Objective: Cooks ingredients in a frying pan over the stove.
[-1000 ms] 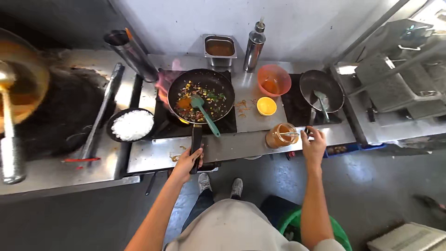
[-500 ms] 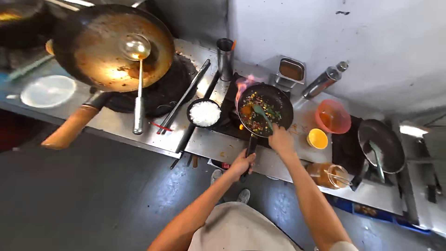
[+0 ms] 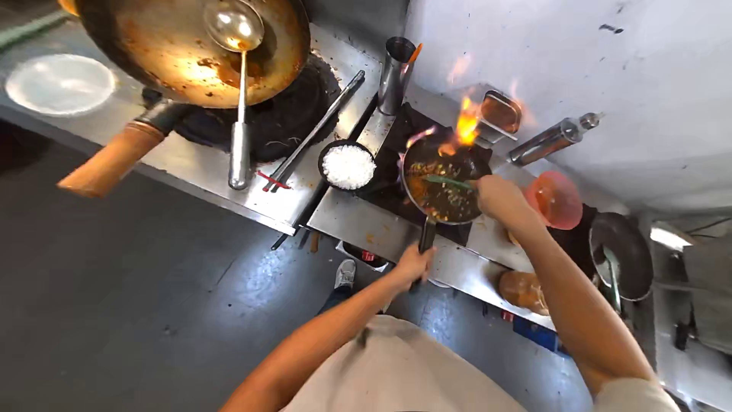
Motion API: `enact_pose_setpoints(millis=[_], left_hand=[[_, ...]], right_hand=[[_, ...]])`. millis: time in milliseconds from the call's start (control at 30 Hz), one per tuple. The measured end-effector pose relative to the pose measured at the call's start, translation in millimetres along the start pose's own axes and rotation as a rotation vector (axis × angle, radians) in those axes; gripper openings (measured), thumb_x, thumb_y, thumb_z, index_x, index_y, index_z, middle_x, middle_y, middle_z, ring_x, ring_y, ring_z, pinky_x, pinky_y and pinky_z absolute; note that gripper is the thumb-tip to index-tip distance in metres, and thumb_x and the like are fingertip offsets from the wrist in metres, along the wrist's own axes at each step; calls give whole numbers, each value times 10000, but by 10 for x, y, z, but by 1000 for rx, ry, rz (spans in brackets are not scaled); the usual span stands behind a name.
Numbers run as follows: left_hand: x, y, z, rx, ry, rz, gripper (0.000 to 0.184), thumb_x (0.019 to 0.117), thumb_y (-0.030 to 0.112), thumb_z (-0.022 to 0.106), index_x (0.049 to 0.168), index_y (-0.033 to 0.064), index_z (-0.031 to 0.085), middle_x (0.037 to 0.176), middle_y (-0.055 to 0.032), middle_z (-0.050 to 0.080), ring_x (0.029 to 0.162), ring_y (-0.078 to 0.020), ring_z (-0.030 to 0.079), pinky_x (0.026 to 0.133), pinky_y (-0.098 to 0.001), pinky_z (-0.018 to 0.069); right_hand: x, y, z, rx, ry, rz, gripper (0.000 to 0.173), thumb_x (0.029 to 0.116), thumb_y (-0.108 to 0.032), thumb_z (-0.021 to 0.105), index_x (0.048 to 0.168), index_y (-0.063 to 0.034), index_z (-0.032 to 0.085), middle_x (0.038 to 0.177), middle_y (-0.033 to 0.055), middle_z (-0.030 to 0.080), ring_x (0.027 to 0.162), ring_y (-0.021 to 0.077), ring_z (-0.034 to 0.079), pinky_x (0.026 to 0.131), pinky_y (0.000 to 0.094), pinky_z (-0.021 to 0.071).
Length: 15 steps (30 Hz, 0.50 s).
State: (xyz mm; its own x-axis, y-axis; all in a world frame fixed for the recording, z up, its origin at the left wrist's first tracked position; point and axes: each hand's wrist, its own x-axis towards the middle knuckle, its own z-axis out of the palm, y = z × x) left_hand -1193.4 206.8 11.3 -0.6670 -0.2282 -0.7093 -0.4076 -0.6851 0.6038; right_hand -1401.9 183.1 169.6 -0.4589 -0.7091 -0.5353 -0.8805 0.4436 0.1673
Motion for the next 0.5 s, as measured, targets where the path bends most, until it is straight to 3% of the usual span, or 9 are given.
enact_pose_setpoints(millis=[67, 133, 200, 333, 433, 500], left_hand=[[-32, -102, 38, -20, 17, 16, 315, 1094, 306, 508, 1271, 47, 476, 680, -25, 474, 478, -120, 476, 477, -269, 475], [-393, -322, 207, -93, 19, -40, 294, 1090, 268, 520, 1259, 40, 443, 671, -15, 468, 458, -117, 483, 456, -276, 494], [-484, -378, 270, -117, 28, -65, 263, 1085, 252, 533, 1225, 52, 436, 657, 6, 445, 444, -101, 467, 440, -261, 487], [-137, -274, 278, -109, 76, 20, 239, 1080, 222, 543, 1234, 50, 480, 669, -5, 464, 471, -100, 469, 477, -249, 477], [-543, -452, 438, -162, 60, -33, 200, 1068, 137, 537, 1214, 41, 440, 663, -6, 464, 445, -98, 471, 439, -255, 485], [-461, -410, 375, -91, 81, -27, 241, 1056, 128, 556, 1254, 21, 469, 681, -4, 483, 460, -86, 483, 451, -240, 487]], right_hand=[[-169, -23, -41, -33, -6, 3, 293, 994, -139, 605, 1258, -160, 730, 1131, 197, 722, 1027, 432, 697, 797, 641, 554], [-320, 27, -83, -76, -13, 39, 198, 968, -134, 622, 1125, -116, 742, 1054, 198, 725, 976, 430, 703, 746, 634, 550], [-249, 87, -19, -41, 2, 26, 188, 959, -114, 633, 1112, -75, 735, 1056, 217, 719, 984, 443, 698, 753, 652, 542], [-212, 77, 256, -10, 8, -113, 198, 957, -63, 625, 1134, -62, 713, 1095, 217, 704, 1028, 439, 689, 799, 643, 557], [-546, 257, 218, -64, 29, -78, 130, 968, -36, 604, 1031, -28, 718, 1013, 218, 712, 953, 434, 700, 753, 618, 554], [-504, 272, 249, -65, 69, -38, 135, 984, -9, 567, 991, 16, 699, 1002, 246, 702, 943, 453, 698, 731, 619, 551]])
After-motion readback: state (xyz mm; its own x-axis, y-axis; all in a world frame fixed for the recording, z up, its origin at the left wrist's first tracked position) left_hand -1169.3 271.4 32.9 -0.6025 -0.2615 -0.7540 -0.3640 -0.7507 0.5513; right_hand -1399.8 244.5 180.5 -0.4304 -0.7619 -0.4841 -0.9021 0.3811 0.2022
